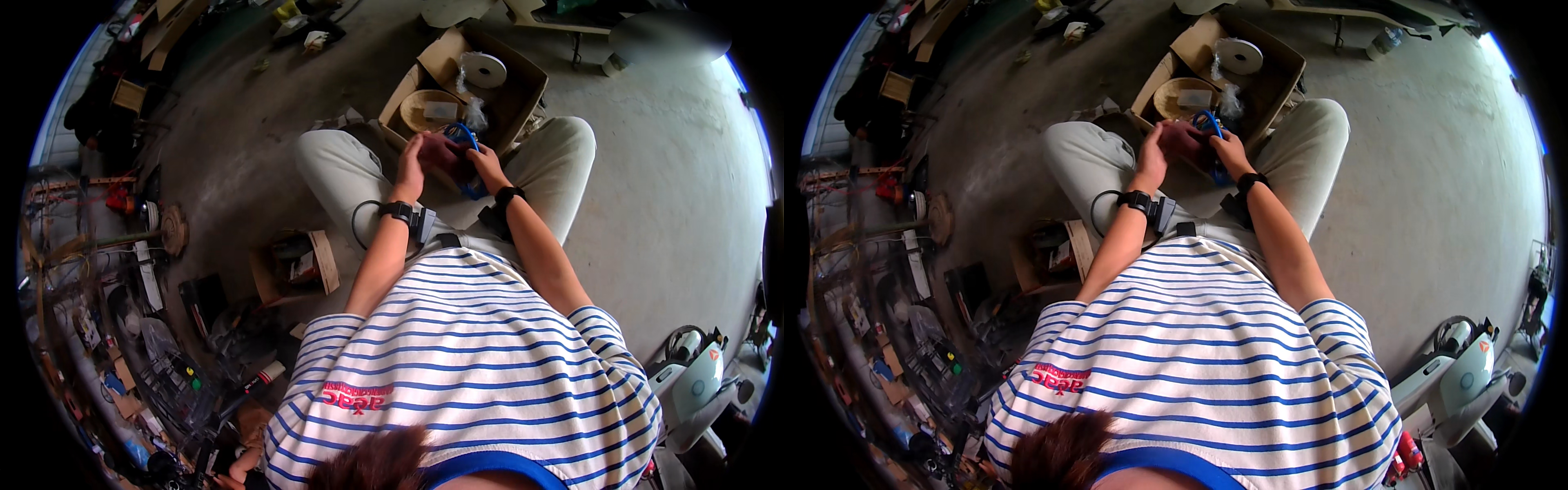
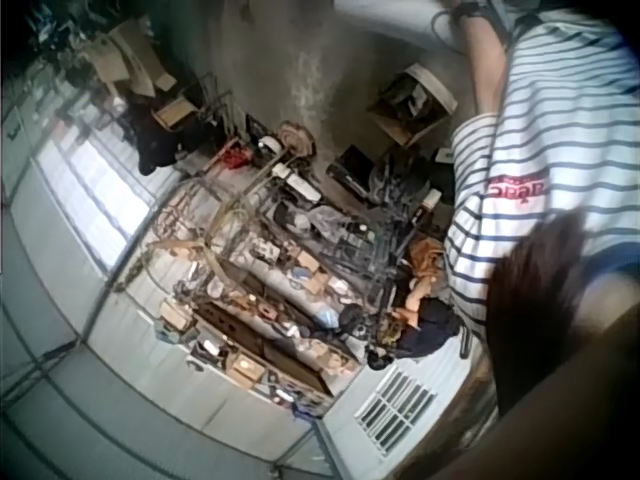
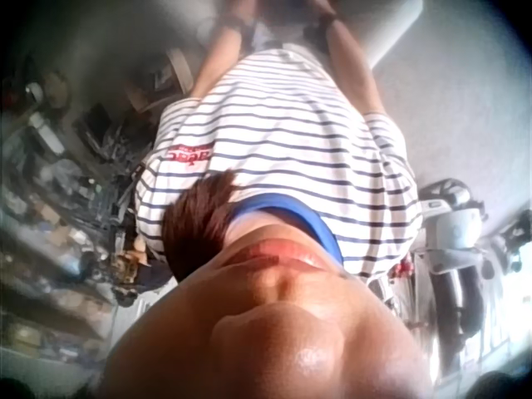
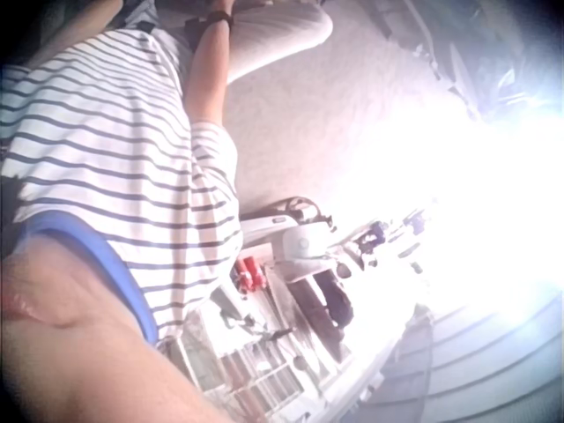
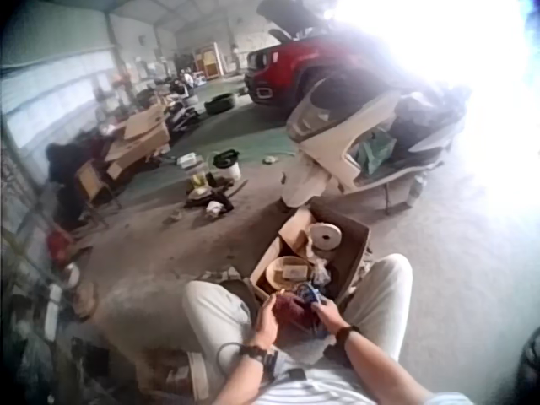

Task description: The person connects metallic fittings to a blue hose while sitting on the floor. They retrieve parts from a cardboard box and attach them to the hose ends by hand.

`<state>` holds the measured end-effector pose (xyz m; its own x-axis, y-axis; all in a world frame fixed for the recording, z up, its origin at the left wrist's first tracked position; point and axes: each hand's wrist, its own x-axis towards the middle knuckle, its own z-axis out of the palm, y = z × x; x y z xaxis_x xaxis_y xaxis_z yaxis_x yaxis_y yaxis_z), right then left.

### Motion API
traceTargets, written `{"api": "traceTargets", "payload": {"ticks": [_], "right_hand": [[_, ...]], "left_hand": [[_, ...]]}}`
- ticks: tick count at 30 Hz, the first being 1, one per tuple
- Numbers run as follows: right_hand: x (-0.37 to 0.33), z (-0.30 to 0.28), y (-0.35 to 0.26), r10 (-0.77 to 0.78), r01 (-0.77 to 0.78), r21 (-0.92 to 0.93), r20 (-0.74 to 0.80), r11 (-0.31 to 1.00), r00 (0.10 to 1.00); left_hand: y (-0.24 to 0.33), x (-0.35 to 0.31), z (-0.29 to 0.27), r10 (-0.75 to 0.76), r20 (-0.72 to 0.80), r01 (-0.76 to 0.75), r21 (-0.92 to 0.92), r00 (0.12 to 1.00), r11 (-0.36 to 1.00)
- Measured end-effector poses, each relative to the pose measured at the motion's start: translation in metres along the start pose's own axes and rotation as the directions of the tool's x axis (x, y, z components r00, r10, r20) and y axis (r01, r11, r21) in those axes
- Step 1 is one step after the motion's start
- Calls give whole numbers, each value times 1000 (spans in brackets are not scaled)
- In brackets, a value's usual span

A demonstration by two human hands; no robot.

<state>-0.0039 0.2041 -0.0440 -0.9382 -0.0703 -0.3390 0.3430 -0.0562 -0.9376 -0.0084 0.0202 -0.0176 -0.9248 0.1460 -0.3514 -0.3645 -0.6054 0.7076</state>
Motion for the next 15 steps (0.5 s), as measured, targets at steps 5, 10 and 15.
{"api": "traceTargets", "payload": {"ticks": [5, 10, 15], "right_hand": [[3, 3, 3, -97, 91, -43, -142, 995, 985], [-4, -1, -10, 73, -51, 153, -138, 987, 988], [-12, 7, -26, 118, -87, 301, -87, 950, 989]], "left_hand": [[-5, 7, -11, 80, -229, -91, -36, 970, 995], [-7, -3, -6, 37, -230, 44, 336, 973, 941], [-17, -6, -8, -122, -150, 184, 533, 981, 826]]}}
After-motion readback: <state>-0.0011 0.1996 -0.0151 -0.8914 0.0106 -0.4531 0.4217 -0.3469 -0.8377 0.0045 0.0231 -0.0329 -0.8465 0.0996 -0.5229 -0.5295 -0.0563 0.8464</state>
